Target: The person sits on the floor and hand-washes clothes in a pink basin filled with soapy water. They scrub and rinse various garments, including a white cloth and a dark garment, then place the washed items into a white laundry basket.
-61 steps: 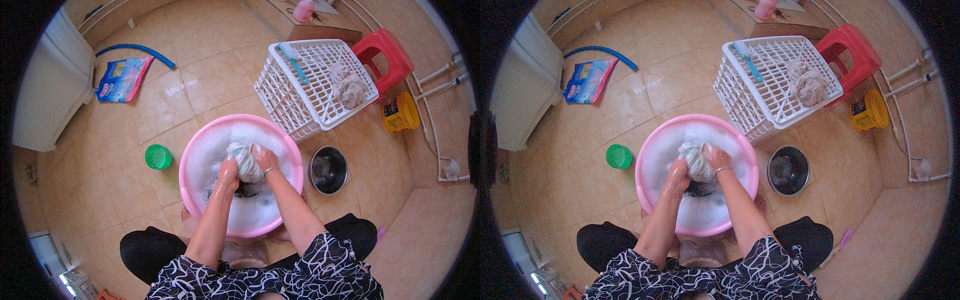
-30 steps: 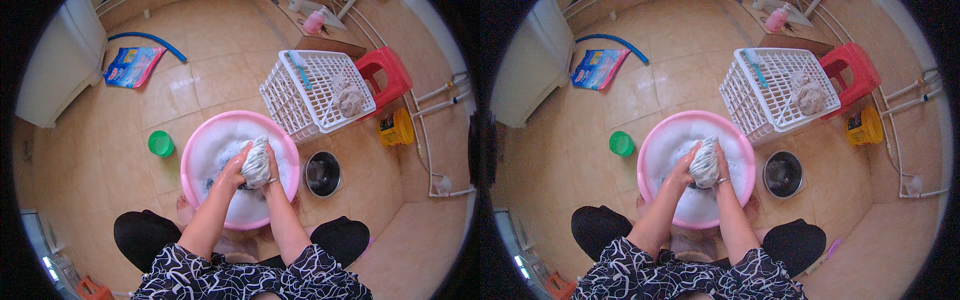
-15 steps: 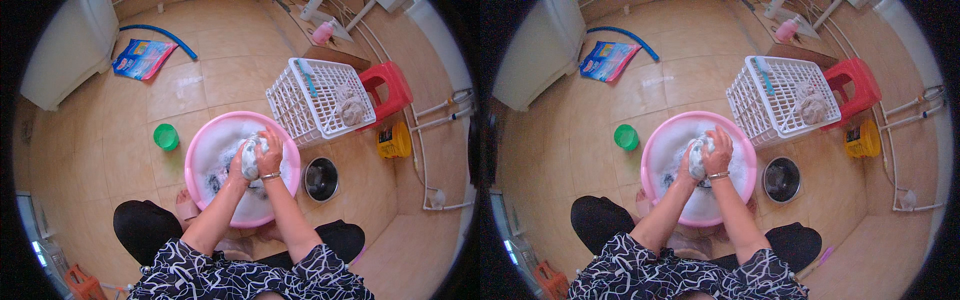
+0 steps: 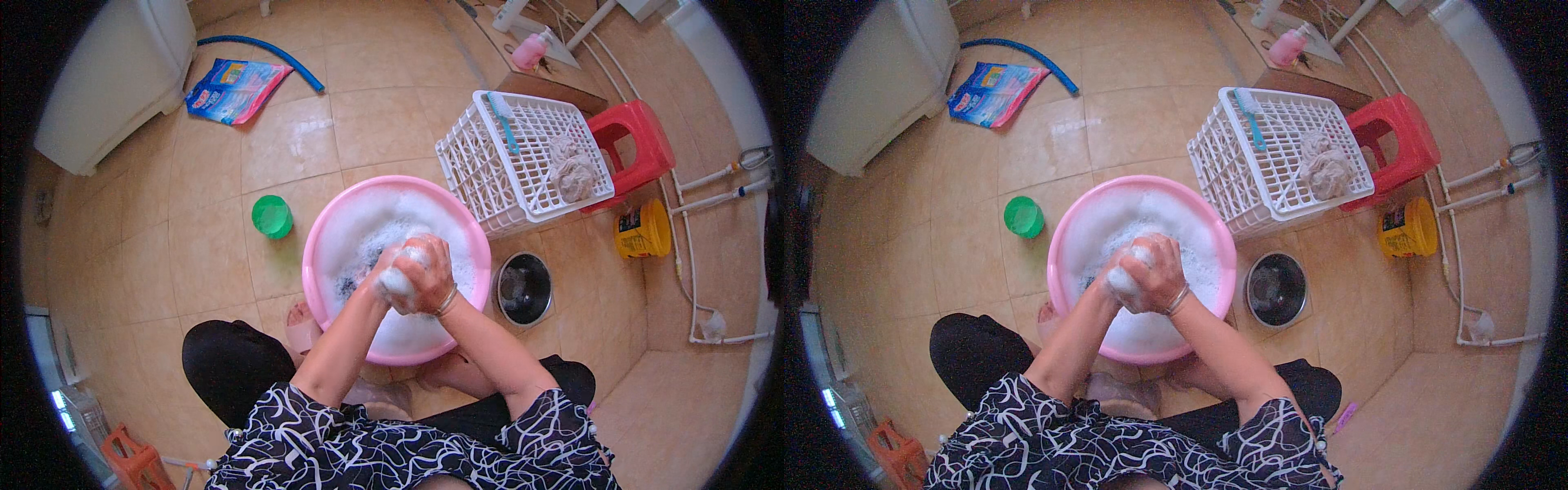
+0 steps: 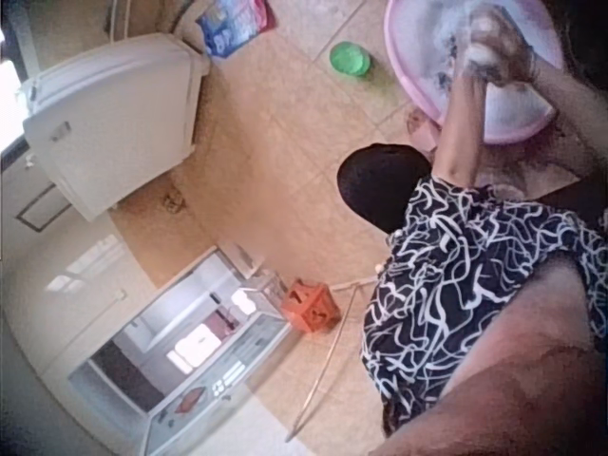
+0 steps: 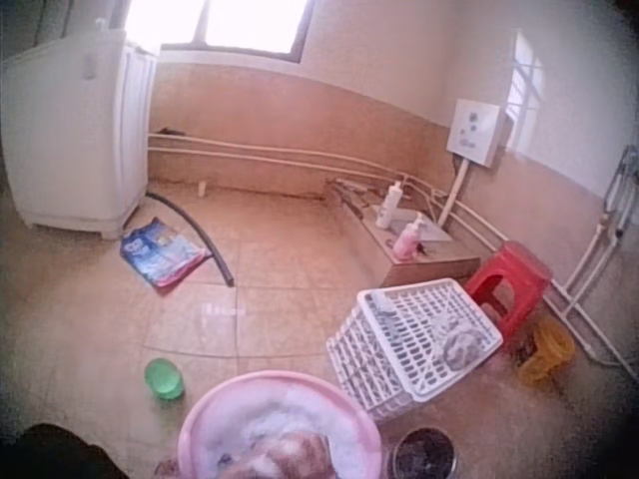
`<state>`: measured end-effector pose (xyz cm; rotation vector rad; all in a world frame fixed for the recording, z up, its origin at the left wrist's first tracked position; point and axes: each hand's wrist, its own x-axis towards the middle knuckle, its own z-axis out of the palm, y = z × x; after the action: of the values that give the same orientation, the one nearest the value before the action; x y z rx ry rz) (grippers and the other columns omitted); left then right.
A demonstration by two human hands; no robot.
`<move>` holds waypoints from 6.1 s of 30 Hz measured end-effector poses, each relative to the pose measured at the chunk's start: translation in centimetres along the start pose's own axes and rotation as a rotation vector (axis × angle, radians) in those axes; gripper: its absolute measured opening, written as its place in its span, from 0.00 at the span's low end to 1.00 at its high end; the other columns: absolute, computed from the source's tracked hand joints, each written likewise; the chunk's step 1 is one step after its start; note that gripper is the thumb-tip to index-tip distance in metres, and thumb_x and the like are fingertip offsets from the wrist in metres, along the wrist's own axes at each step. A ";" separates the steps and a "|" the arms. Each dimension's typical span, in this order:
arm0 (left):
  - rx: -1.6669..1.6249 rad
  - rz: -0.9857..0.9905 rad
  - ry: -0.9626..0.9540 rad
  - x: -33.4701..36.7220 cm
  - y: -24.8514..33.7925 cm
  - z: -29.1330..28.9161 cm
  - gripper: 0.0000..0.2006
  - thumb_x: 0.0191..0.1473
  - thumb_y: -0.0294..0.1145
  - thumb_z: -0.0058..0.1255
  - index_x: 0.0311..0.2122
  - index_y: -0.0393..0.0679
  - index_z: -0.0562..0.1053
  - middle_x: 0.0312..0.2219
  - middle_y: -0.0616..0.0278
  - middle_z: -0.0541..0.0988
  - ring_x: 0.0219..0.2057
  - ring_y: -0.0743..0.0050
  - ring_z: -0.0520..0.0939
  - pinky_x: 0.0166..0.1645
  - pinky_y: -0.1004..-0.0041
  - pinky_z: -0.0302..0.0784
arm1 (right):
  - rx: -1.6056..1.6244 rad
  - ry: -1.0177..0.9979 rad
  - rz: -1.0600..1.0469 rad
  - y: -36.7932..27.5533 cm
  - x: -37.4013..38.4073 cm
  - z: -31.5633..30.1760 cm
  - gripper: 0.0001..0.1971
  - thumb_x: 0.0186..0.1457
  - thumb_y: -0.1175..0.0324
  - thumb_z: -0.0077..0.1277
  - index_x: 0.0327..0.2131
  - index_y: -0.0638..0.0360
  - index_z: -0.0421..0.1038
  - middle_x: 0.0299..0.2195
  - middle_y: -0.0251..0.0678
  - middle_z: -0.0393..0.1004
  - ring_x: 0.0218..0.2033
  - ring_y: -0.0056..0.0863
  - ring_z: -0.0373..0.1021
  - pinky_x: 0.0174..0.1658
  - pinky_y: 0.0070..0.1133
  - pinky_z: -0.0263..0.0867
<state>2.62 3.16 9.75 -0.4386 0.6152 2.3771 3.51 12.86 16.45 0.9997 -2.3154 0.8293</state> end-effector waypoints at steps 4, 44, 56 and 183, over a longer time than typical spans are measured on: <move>0.163 0.244 0.214 -1.3 -0.5 1.6 0.09 0.47 0.36 0.40 0.31 0.44 0.69 0.25 0.67 0.71 0.24 0.77 0.71 0.30 0.75 0.68 | -0.016 0.115 0.246 0.2 0.2 1.7 0.15 0.32 0.60 0.52 0.28 0.52 0.66 0.32 0.41 0.63 0.33 0.42 0.60 0.36 0.33 0.56; 0.015 0.578 0.474 -1.0 8.6 -2.7 0.13 0.49 0.34 0.36 0.34 0.35 0.67 0.29 0.56 0.71 0.31 0.65 0.74 0.34 0.66 0.72 | 0.740 0.595 1.020 6.3 2.6 -10.7 0.14 0.53 0.57 0.39 0.26 0.58 0.64 0.22 0.27 0.64 0.22 0.17 0.62 0.27 0.17 0.62; 0.640 0.110 0.453 0.0 5.5 -3.8 0.16 0.47 0.31 0.38 0.43 0.43 0.61 0.30 0.54 0.70 0.26 0.61 0.74 0.28 0.63 0.73 | 0.227 -0.078 1.174 12.4 -7.2 -0.3 0.20 0.38 0.60 0.53 0.33 0.66 0.65 0.29 0.42 0.70 0.29 0.30 0.66 0.35 0.24 0.61; 1.257 0.091 0.417 1.2 -0.3 -7.1 0.16 0.42 0.37 0.49 0.34 0.36 0.70 0.26 0.55 0.75 0.30 0.64 0.76 0.35 0.66 0.70 | 0.637 -0.204 1.122 15.4 -6.1 -4.3 0.12 0.44 0.64 0.48 0.31 0.60 0.68 0.24 0.34 0.70 0.26 0.23 0.67 0.31 0.19 0.62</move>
<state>3.03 0.15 3.19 -0.2990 2.1077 1.5033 -3.66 27.21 10.44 -0.1796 -2.7830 2.0373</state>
